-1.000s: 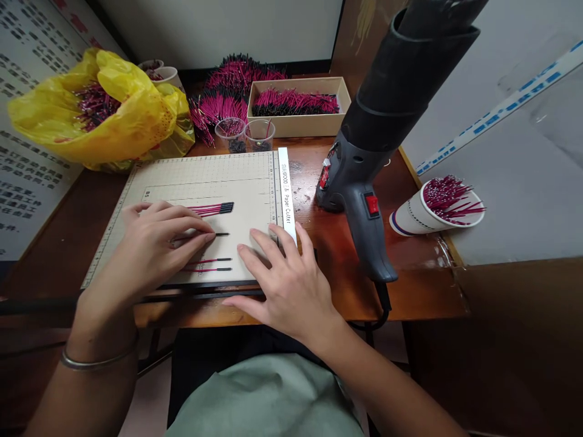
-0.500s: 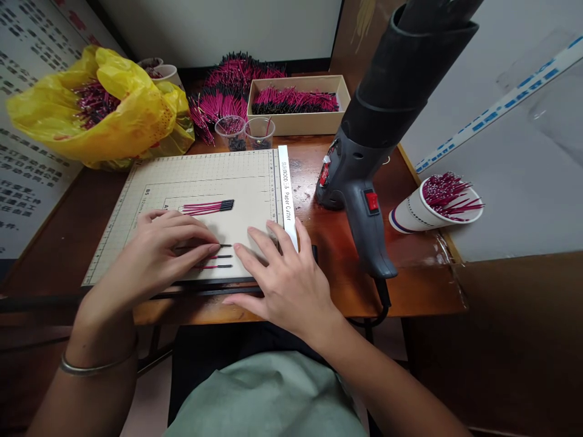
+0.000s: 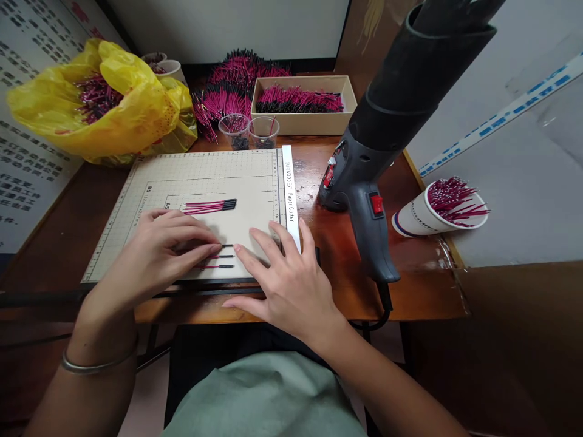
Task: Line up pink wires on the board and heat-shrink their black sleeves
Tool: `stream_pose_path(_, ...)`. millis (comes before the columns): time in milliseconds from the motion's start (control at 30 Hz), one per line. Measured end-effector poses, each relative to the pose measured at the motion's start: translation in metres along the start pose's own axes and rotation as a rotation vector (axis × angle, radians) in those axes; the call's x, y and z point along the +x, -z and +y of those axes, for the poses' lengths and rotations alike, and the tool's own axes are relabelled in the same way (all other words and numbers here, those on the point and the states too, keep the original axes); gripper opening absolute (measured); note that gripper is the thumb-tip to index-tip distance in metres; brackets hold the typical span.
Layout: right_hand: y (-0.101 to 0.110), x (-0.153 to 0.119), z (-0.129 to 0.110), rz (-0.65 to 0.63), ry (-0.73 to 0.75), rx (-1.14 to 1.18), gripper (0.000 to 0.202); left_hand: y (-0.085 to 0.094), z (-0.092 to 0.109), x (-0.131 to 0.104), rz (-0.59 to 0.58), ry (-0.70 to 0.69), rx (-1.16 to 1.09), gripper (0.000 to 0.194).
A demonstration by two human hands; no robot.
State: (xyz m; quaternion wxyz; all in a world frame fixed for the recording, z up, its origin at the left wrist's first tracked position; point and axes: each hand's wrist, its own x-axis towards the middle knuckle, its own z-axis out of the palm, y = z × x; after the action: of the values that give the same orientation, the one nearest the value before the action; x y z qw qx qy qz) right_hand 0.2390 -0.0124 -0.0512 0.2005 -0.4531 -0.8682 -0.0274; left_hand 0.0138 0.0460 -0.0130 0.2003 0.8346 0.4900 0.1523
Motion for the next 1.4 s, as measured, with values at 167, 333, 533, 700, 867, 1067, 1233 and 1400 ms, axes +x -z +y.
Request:
stream_pose_path(167, 0.0002, 0.0007, 0.0002, 0.005, 0.000, 0.000, 0.066, -0.0017, 0.0005, -0.0014, 0.033, -0.024, 0.003, 0.023)
stream_pose_path(333, 0.0012, 0.0011, -0.0003, 0.000, 0.004, -0.006, 0.064, -0.0021, 0.0011, -0.0017, 0.034, -0.013, 0.006, 0.023)
stream_pose_path(533, 0.0005, 0.0013, -0.0008, -0.014, -0.002, -0.017, 0.064, -0.0022, -0.0004, -0.0015, 0.047, -0.059, 0.025, 0.024)
stream_pose_path(700, 0.0003, 0.0011, -0.0007, -0.009, -0.003, -0.024, 0.060, -0.0027, -0.0025, -0.0019, 0.066, -0.111, 0.026, 0.023)
stream_pose_path(867, 0.0005, 0.0012, -0.0009, -0.010, 0.001, -0.028, 0.062, -0.0030, -0.0028, -0.0018, 0.076, -0.135, 0.023, 0.023)
stream_pose_path(1067, 0.0006, 0.0018, -0.0007, -0.007, 0.006, -0.033, 0.062, -0.0049, -0.0018, -0.0024, 0.110, -0.164, 0.033, 0.024)
stream_pose_path(1233, 0.0013, 0.0022, -0.0004, -0.016, 0.007, -0.036, 0.062, -0.0044, -0.0027, -0.0033, 0.116, -0.173, 0.055, 0.024)
stream_pose_path(1400, 0.0007, 0.0021, -0.0011, -0.003, -0.001, -0.019, 0.063, -0.0056, -0.0007, -0.0047, 0.120, -0.164, 0.064, 0.024)
